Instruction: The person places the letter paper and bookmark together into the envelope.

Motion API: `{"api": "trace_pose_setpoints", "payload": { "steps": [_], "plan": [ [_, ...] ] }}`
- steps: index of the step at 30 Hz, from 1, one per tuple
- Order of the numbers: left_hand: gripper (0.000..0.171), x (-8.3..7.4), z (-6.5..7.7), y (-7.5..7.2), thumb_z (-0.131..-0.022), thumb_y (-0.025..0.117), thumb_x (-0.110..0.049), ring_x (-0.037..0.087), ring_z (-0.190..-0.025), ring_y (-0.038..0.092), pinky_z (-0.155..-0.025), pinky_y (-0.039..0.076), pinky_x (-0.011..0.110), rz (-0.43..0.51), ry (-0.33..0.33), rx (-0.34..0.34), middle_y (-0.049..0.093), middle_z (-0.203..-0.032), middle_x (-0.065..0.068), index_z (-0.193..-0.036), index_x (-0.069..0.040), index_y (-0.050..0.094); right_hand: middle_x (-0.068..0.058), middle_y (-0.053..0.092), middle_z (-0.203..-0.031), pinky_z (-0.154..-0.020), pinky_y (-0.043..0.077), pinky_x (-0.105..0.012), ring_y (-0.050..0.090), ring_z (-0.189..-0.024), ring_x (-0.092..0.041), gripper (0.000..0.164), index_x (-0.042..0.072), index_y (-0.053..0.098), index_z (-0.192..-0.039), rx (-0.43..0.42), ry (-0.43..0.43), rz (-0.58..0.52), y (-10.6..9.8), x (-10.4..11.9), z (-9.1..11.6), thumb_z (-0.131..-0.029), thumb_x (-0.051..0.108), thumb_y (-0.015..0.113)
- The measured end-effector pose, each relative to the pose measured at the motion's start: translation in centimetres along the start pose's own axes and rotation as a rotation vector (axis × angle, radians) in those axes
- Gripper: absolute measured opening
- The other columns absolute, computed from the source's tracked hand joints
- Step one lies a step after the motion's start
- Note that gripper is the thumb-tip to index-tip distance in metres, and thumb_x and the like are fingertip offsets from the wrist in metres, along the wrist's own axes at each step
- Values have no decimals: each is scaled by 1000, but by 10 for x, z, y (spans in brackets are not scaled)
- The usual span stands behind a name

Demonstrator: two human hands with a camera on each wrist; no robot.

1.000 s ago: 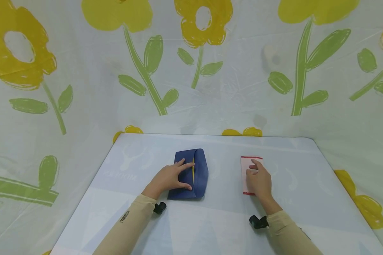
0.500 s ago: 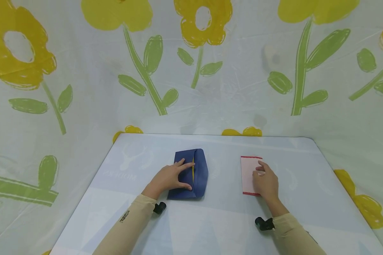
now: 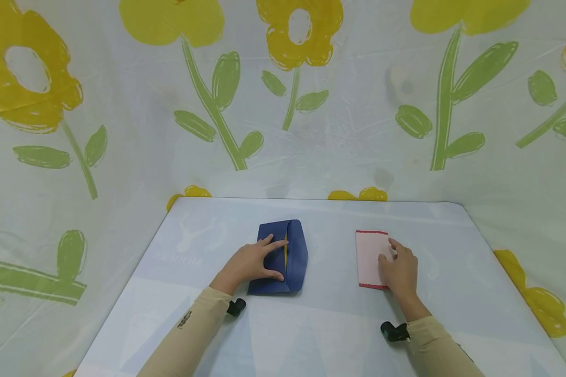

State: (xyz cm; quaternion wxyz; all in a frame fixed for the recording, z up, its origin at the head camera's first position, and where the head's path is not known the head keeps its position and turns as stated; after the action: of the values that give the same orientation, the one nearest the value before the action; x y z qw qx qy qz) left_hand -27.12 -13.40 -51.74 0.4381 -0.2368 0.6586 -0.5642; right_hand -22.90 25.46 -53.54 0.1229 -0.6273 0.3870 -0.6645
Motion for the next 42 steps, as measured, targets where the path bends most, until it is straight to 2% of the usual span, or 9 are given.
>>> {"api": "trace_pose_setpoints", "payload": {
  "steps": [4,12,17,25,32,42],
  "plan": [
    [96,1,-1,1,-72,72,-77,42,-130,56,-104,46,58,-7,-1,1,36,-161,16,-155,-43,39,-30,47,-143,-103,41,-64,45,-128,-47,63,2,38,-155,27,23,19,0,-1,0,-98,18,58],
    [96,1,-2,2,-72,73,-77,42,-130,56,-102,48,56,-2,-8,2,36,-161,15,-155,-44,39,-29,47,-143,-104,41,-66,49,-125,-47,70,3,29,-159,57,47,50,-2,-1,-1,-98,20,59],
    [96,0,-2,1,-72,73,-76,42,-131,55,-102,48,56,-2,-5,1,36,-161,15,-156,-44,39,-30,48,-139,-103,41,-65,49,-123,-47,67,1,32,-157,82,48,70,-3,-1,0,-98,19,57],
    [96,0,-1,0,-72,74,-76,42,-131,55,-102,49,56,-4,-1,-2,36,-161,16,-155,-43,39,-28,54,-125,-94,45,-60,52,-108,-42,56,-3,44,-149,82,21,90,-3,-2,0,-98,16,57],
    [96,1,-1,1,-71,73,-76,42,-131,54,-103,47,57,-7,1,-5,36,-161,16,-155,-43,40,-28,55,-121,-87,45,-54,51,-102,-39,55,-4,45,-148,84,3,92,-1,-5,-2,-98,13,57],
    [96,0,0,-1,-71,75,-75,44,-131,54,-101,50,54,6,-4,-2,36,-161,16,-155,-43,40,-32,56,-125,-91,47,-59,54,-109,-45,57,-4,41,-151,84,3,81,-1,-5,1,-99,12,58]
  ]
}}
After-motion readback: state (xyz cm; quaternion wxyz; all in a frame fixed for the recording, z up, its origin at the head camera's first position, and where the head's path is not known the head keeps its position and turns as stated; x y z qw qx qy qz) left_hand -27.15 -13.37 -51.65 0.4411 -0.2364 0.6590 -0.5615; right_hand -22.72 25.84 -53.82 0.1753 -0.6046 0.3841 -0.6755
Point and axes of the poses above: each hand's wrist, its own z-axis away from the middle knuckle, its own y-axis out of the palm, x = y × z, the point moved 1 cm from there along -z, towards the middle knuckle
